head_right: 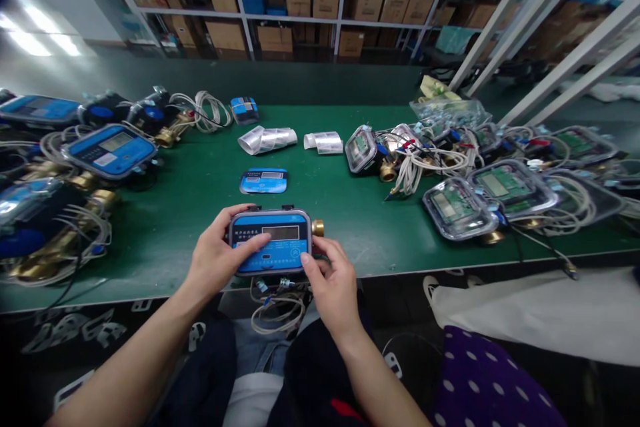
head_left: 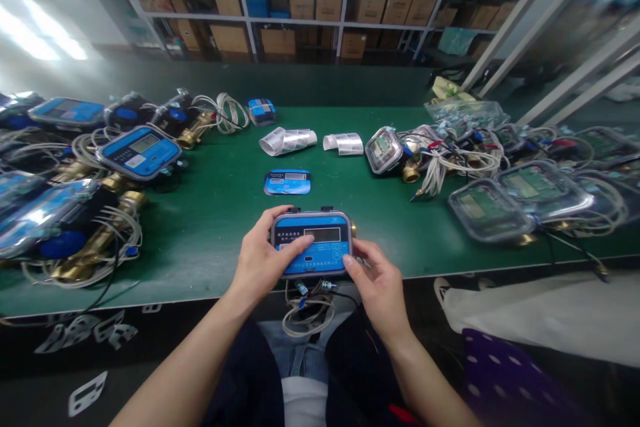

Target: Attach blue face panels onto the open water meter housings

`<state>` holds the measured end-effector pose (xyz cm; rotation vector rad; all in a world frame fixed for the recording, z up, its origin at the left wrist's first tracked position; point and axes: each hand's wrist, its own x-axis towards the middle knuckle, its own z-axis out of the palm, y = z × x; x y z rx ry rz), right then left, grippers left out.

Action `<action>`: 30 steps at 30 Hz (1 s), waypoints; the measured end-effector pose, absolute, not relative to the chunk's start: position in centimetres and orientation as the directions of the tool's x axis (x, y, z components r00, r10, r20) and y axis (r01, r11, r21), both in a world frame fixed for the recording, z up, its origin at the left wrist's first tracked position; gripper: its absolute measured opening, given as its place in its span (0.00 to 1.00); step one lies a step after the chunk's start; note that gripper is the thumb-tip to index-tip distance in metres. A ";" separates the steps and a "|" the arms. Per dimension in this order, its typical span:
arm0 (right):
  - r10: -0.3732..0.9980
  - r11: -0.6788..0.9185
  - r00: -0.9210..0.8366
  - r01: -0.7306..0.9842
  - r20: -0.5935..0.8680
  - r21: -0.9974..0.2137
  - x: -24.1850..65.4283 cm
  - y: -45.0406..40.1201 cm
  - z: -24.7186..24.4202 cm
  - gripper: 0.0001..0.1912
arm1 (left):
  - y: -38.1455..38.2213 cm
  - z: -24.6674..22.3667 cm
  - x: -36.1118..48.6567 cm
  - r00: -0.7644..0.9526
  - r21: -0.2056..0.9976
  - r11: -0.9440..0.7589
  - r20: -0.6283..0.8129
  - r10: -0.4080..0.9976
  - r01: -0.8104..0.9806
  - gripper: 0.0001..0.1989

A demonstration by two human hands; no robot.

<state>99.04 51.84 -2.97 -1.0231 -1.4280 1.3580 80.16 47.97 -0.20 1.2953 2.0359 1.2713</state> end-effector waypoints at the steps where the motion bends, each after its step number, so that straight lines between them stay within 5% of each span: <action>1: 0.960 0.080 -0.269 -0.011 0.080 -0.997 98.9 51.8 -2.8 0.13 | 48.1 -0.2 80.2 -0.496 0.853 0.159 0.129 0.859 0.497 0.27; 9: 0.982 0.080 -0.178 0.099 0.061 -0.992 97.4 51.7 -2.7 0.18 | 47.9 -0.1 78.8 -0.401 0.763 0.135 0.174 0.899 0.632 0.28; 13: 0.975 0.068 -0.216 0.062 0.053 -0.996 97.4 51.6 -2.9 0.19 | 46.6 0.5 79.2 -0.086 0.294 -0.050 0.433 0.897 0.954 0.45; 15: 0.975 0.060 -0.218 0.048 0.049 -0.997 97.5 51.6 -3.2 0.20 | 46.4 0.8 79.7 0.102 0.093 -0.152 0.405 0.908 0.984 0.52; 17: 0.975 0.056 -0.216 0.042 0.046 -0.998 97.5 51.5 -3.5 0.20 | 46.8 1.0 80.2 0.187 0.012 -0.203 0.345 0.920 0.979 0.56; 25: 0.958 0.088 -0.274 0.015 0.081 -0.996 98.1 52.0 -2.1 0.20 | 48.3 2.0 81.2 0.211 0.070 -0.233 0.236 0.949 0.970 0.52; 27: 0.952 0.008 -0.305 0.019 0.002 -1.000 99.6 52.6 -2.2 0.23 | 47.4 2.2 80.2 0.148 0.198 -0.203 0.260 0.954 0.959 0.54; 30: 0.990 -0.053 -0.130 0.041 -0.058 -0.998 102.6 55.4 -4.7 0.28 | 45.3 3.0 77.5 -0.116 0.470 -0.021 0.261 0.958 0.882 0.60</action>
